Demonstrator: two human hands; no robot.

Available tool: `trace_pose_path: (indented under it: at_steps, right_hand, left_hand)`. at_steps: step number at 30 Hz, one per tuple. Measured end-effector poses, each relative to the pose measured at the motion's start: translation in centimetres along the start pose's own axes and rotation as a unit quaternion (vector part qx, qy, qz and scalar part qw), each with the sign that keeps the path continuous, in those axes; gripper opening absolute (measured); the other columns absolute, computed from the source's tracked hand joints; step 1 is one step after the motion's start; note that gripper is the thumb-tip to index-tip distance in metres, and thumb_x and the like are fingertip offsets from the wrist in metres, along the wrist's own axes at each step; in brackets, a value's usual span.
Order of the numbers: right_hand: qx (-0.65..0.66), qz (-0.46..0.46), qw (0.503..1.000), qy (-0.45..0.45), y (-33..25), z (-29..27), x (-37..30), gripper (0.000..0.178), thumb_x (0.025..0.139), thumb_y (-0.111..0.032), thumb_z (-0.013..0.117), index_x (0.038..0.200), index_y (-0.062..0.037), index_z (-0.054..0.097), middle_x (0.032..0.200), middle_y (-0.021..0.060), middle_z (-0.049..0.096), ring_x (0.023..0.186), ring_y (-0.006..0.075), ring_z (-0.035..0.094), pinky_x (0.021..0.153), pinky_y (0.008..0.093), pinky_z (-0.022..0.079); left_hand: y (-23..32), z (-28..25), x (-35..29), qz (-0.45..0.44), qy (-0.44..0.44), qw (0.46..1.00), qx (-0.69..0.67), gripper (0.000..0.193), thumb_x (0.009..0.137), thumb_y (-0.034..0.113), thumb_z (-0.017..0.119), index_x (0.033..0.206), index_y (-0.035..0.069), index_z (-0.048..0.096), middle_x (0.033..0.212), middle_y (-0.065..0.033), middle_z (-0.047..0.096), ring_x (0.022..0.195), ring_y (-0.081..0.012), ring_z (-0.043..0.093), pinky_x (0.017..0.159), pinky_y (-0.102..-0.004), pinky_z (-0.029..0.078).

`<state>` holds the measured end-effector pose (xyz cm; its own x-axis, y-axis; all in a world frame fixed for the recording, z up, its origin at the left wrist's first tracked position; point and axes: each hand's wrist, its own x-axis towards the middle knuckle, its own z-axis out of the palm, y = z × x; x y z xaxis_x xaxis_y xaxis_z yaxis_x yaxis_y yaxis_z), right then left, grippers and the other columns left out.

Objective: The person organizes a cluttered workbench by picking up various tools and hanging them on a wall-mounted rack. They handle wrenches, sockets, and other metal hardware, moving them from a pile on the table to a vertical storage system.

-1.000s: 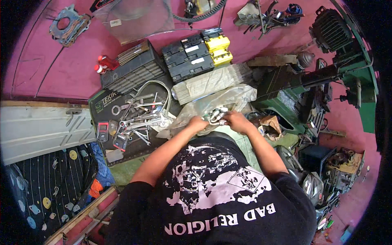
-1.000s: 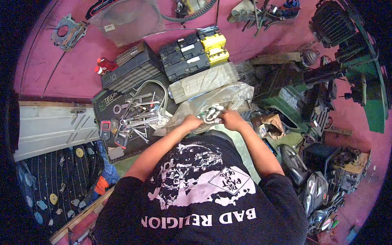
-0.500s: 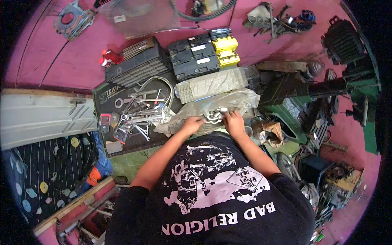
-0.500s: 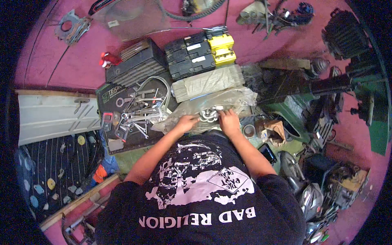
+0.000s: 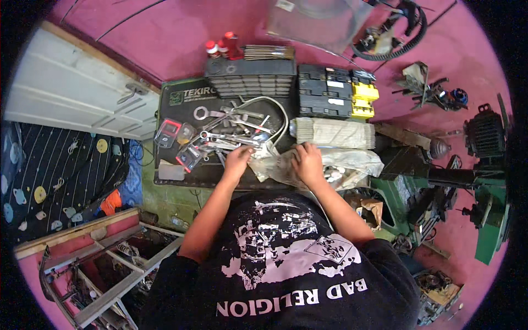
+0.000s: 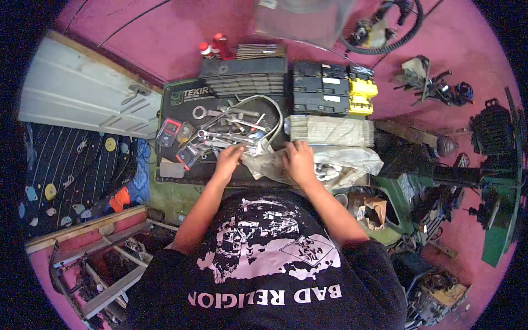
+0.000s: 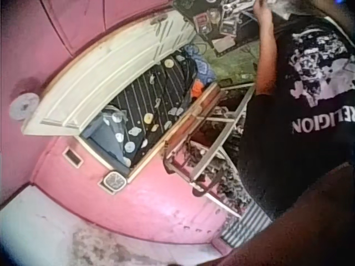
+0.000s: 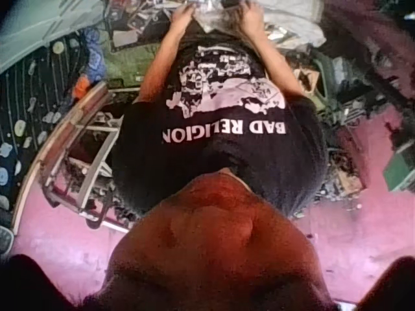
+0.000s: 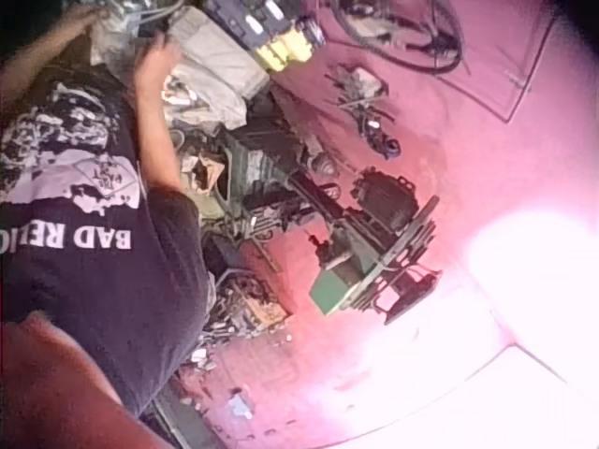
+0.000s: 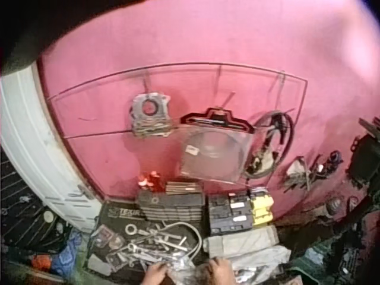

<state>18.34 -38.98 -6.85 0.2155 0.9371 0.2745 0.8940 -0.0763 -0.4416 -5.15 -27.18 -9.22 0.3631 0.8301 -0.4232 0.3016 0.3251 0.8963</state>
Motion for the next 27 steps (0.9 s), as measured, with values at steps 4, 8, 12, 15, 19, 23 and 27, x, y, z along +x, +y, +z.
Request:
trace_pose_path:
  at_steps: [4, 8, 12, 15, 19, 23, 27]
  right_hand:
    - [0.045, -0.056, 0.992, -0.102, -7.4, 5.4, 4.8, 0.028, 0.080, -0.016, 0.071, 0.106, -0.0068, 0.067, 0.101, 0.0124, 0.067, 0.103, 0.0325, 0.058, 0.087, 0.0454, 0.045]
    - [-0.021, -0.124, 0.977, -0.175, -13.4, 13.3, 8.9, 0.023, 0.086, -0.019, 0.065, 0.107, -0.0129, 0.070, 0.112, 0.0059, 0.070, 0.108, 0.0271, 0.058, 0.089, 0.0428, 0.044]
    - [-0.027, -0.214, 0.953, -0.214, -18.2, 18.9, 12.7, 0.029, 0.089, -0.018, 0.060, 0.116, -0.0199, 0.071, 0.123, -0.0033, 0.067, 0.115, 0.0227, 0.055, 0.094, 0.0432, 0.042]
    - [-0.123, -0.240, 0.907, -0.322, -19.6, 20.6, 15.2, 0.030, 0.089, -0.024, 0.061, 0.117, -0.0253, 0.071, 0.123, -0.0064, 0.067, 0.120, 0.0209, 0.053, 0.096, 0.0470, 0.040]
    - [-0.220, -0.261, 0.899, -0.275, -19.2, 22.6, 15.7, 0.025, 0.090, -0.024, 0.060, 0.112, -0.0265, 0.072, 0.120, -0.0078, 0.067, 0.123, 0.0192, 0.051, 0.099, 0.0459, 0.036]
    - [-0.270, -0.276, 0.881, -0.272, -20.3, 23.2, 16.3, 0.023, 0.092, -0.025, 0.057, 0.105, -0.0252, 0.075, 0.116, -0.0061, 0.068, 0.122, 0.0175, 0.051, 0.098, 0.0432, 0.037]
    - [-0.250, -0.260, 0.887, -0.290, -19.9, 23.5, 16.2, 0.028, 0.094, -0.024, 0.056, 0.119, -0.0255, 0.068, 0.120, -0.0075, 0.068, 0.123, 0.0179, 0.051, 0.101, 0.0456, 0.034]
  left_hand:
    - [-4.2, -7.9, 1.6, -0.013, 0.147, 0.989, 0.004, 0.022, 0.097, 0.018, 0.064, 0.107, 0.001, 0.072, 0.092, -0.0037, 0.073, 0.077, -0.0108, 0.060, 0.070, -0.0264, 0.047]
    - [-9.0, -15.3, 3.7, 0.076, 0.216, 0.968, 0.105, 0.022, 0.092, 0.015, 0.066, 0.108, 0.000, 0.072, 0.092, -0.0140, 0.074, 0.086, -0.0227, 0.070, 0.080, -0.0348, 0.052]
    - [-8.7, -19.0, 5.8, 0.123, 0.186, 0.936, 0.272, 0.028, 0.087, 0.014, 0.067, 0.112, 0.003, 0.070, 0.097, -0.0230, 0.071, 0.094, -0.0402, 0.068, 0.084, -0.0453, 0.052]
    - [-8.3, -20.0, 7.4, 0.205, 0.125, 0.889, 0.391, 0.025, 0.086, 0.015, 0.065, 0.109, 0.006, 0.070, 0.095, -0.0227, 0.071, 0.092, -0.0435, 0.067, 0.080, -0.0512, 0.053]
    - [-6.1, -19.5, 8.8, 0.115, 0.049, 0.864, 0.488, 0.023, 0.083, 0.014, 0.064, 0.103, 0.004, 0.070, 0.093, -0.0242, 0.070, 0.087, -0.0438, 0.068, 0.077, -0.0546, 0.054]
    - [-7.8, -19.8, 10.6, 0.103, 0.048, 0.839, 0.532, 0.015, 0.082, 0.012, 0.064, 0.093, 0.005, 0.072, 0.090, -0.0229, 0.070, 0.086, -0.0416, 0.069, 0.075, -0.0528, 0.055]
    - [-6.8, -20.6, 9.6, 0.191, 0.084, 0.853, 0.479, 0.016, 0.084, 0.019, 0.068, 0.091, 0.005, 0.074, 0.092, -0.0197, 0.071, 0.085, -0.0398, 0.069, 0.074, -0.0499, 0.055]
